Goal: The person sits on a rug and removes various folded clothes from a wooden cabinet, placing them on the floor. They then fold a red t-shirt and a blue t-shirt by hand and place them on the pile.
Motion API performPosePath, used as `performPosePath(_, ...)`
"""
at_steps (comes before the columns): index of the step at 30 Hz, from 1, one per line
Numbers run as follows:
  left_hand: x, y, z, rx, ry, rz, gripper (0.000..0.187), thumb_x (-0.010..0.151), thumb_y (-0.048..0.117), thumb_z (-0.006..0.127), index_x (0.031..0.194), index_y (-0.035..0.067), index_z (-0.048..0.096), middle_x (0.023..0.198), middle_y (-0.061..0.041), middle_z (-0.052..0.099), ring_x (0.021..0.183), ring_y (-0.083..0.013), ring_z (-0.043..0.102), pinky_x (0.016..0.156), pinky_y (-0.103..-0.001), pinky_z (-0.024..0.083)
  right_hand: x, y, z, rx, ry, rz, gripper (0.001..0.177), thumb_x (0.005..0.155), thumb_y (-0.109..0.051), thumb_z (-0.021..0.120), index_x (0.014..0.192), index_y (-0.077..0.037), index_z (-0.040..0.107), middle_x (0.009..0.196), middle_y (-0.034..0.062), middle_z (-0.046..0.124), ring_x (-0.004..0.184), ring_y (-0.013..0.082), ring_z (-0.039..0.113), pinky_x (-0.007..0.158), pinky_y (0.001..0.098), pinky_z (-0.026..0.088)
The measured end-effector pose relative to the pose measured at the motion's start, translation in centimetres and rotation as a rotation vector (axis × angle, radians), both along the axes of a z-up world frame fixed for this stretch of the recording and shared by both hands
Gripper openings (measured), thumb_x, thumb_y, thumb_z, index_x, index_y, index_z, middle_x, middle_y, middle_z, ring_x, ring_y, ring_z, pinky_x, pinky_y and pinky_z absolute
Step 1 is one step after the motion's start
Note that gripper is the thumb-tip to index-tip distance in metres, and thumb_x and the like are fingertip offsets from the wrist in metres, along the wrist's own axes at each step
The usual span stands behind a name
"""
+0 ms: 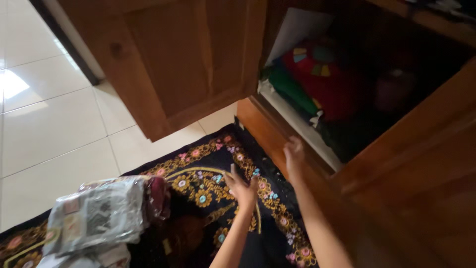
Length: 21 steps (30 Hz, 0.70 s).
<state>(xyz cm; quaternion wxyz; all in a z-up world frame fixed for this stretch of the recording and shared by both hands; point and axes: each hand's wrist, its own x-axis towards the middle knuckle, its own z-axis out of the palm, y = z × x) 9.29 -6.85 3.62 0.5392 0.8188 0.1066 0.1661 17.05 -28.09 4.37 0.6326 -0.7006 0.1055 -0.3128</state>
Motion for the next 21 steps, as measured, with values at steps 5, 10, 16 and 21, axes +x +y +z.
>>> performPosePath(5, 2.5, -5.2, 0.9, -0.049, -0.196, -0.191, 0.084, 0.077, 0.026, 0.081, 0.151, 0.012, 0.042, 0.159, -0.035, 0.025, 0.144, -0.0539, 0.031, 0.114, -0.054, 0.034, 4.1, -6.5, 8.1, -0.497, 0.079, -0.314, 0.057, 0.089, -0.009, 0.061, 0.146, -0.009, 0.053, 0.142, 0.0194, 0.055, 0.111, 0.0322, 0.059, 0.099, 0.0417, 0.052)
performPosePath(10, 6.2, -9.9, -0.5, -0.08, -0.209, -0.33, 0.076, 0.083, 0.026, 0.08, 0.148, 0.011, 0.044, 0.158, -0.036, 0.026, 0.143, -0.0531, 0.033, 0.113, -0.052, 0.036, 8.6, -9.2, 13.1, -1.003, 0.241, -0.616, 0.082, 0.08, -0.03, 0.081, 0.151, -0.012, 0.045, 0.157, 0.033, 0.032, 0.138, 0.0583, 0.026, 0.099, 0.0789, 0.023)
performPosePath(16, 9.1, -12.6, -3.6, -0.102, -0.2, -0.433, 0.067, 0.088, 0.023, 0.075, 0.147, 0.008, 0.046, 0.154, -0.03, 0.039, 0.141, -0.0483, 0.039, 0.115, -0.052, 0.036, 9.9, -11.2, 12.8, -1.005, 0.274, -0.706, 0.056, 0.092, -0.034, 0.077, 0.146, -0.029, 0.062, 0.158, 0.0151, 0.042, 0.132, 0.0523, 0.038, 0.096, 0.073, 0.034)
performPosePath(21, 9.4, -12.8, -5.2, -0.228, -0.15, -0.459, 0.06, 0.089, 0.024, 0.07, 0.144, 0.008, 0.051, 0.147, -0.025, 0.05, 0.136, -0.0416, 0.048, 0.115, -0.043, 0.041, 10.1, -13.4, 11.8, -0.953, 0.089, -0.708, 0.032, 0.1, -0.019, 0.072, 0.132, -0.018, 0.073, 0.143, 0.0146, 0.059, 0.125, 0.0458, 0.049, 0.104, 0.0608, 0.041)
